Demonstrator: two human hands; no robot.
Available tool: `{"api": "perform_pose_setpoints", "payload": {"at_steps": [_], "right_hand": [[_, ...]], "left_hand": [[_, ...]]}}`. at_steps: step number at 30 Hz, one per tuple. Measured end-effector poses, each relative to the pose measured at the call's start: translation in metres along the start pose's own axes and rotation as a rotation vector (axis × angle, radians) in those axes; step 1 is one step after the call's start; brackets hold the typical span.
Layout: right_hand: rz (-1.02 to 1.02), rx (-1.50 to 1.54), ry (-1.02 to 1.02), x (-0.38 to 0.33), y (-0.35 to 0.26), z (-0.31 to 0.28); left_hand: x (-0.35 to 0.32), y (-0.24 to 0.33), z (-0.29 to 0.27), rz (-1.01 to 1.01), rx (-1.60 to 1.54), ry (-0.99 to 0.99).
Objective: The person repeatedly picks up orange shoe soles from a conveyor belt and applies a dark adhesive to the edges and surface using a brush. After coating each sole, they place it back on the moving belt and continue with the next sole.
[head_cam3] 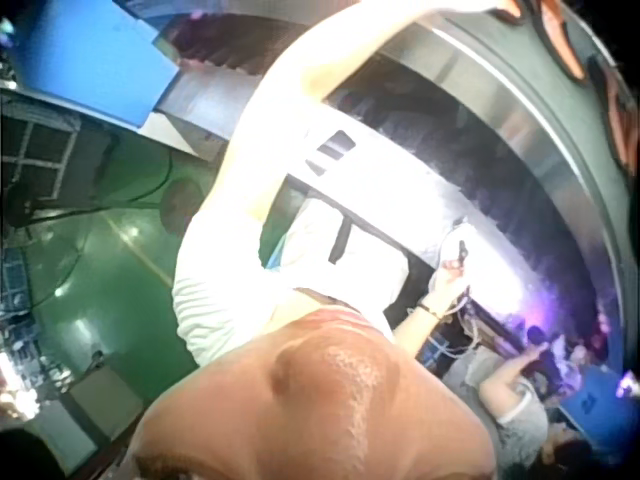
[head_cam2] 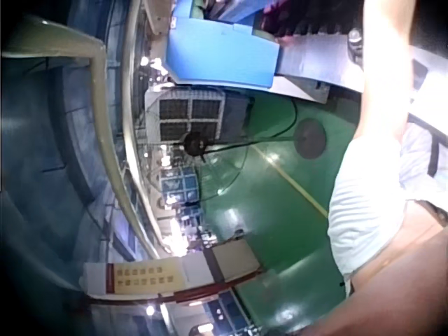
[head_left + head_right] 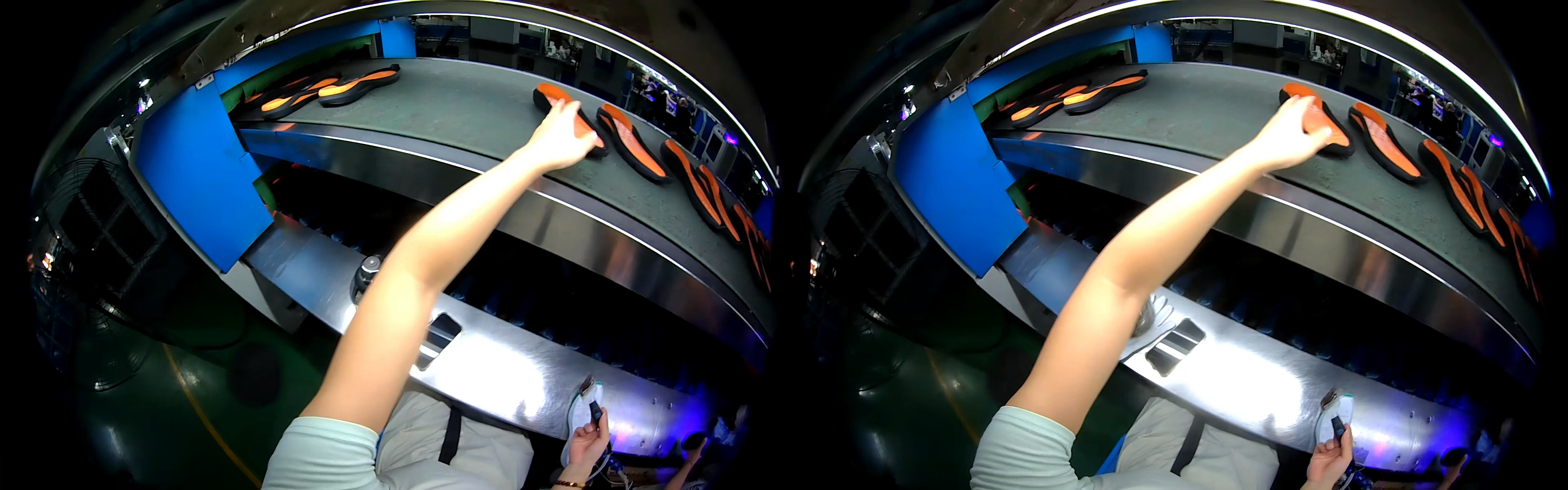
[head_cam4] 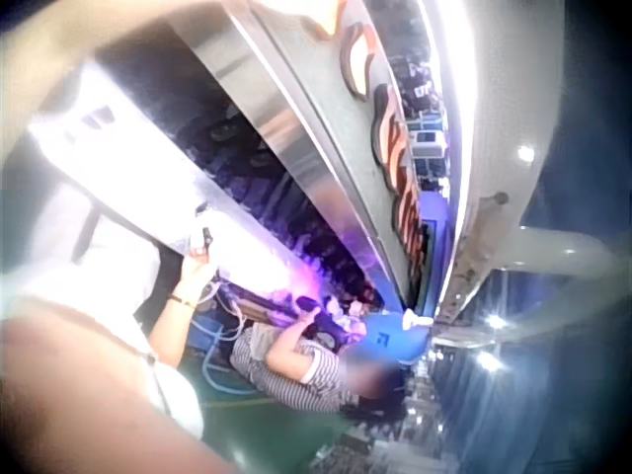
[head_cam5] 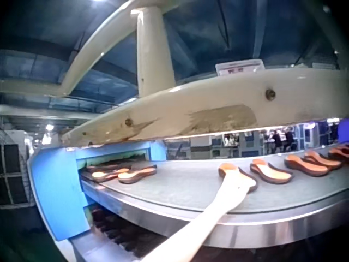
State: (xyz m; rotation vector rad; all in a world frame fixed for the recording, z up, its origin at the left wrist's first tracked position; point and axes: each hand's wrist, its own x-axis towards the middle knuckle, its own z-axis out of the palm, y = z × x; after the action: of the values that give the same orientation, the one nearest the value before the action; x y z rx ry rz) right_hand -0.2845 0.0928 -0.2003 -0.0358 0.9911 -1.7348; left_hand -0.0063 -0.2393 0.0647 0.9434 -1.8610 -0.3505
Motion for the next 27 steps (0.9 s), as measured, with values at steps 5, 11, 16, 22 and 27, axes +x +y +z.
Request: {"api": "perform_pose_setpoints", "payload": {"at_steps": [5,11,16,22,27], "right_hand": [[0.0,-0.038,0.045,-0.011,-0.008,-0.01],[0.053,-0.054,0.012,-0.01,-0.008,-0.015],[-0.018,-0.066,0.077,0.001,-0.009,-0.029],[0.036,-0.049,-0.082,0.021,0.001,-0.018],[-0.026,-0.091,-0.039,0.017,-0.013,0.01]], "left_hand": [[0.007,0.007,0.03,-0.064,0.459,-0.324],[-0.011,0.021,0.013,0.346,0.894,0.053],[-0.086,0.067,-0.043,0.566,0.348,0.319],[-0.202,0.072,-0.07,-0.574,-1.197,0.551],[-0.262,0.089,-0.118,-0.675,-1.375,0.35]]}}
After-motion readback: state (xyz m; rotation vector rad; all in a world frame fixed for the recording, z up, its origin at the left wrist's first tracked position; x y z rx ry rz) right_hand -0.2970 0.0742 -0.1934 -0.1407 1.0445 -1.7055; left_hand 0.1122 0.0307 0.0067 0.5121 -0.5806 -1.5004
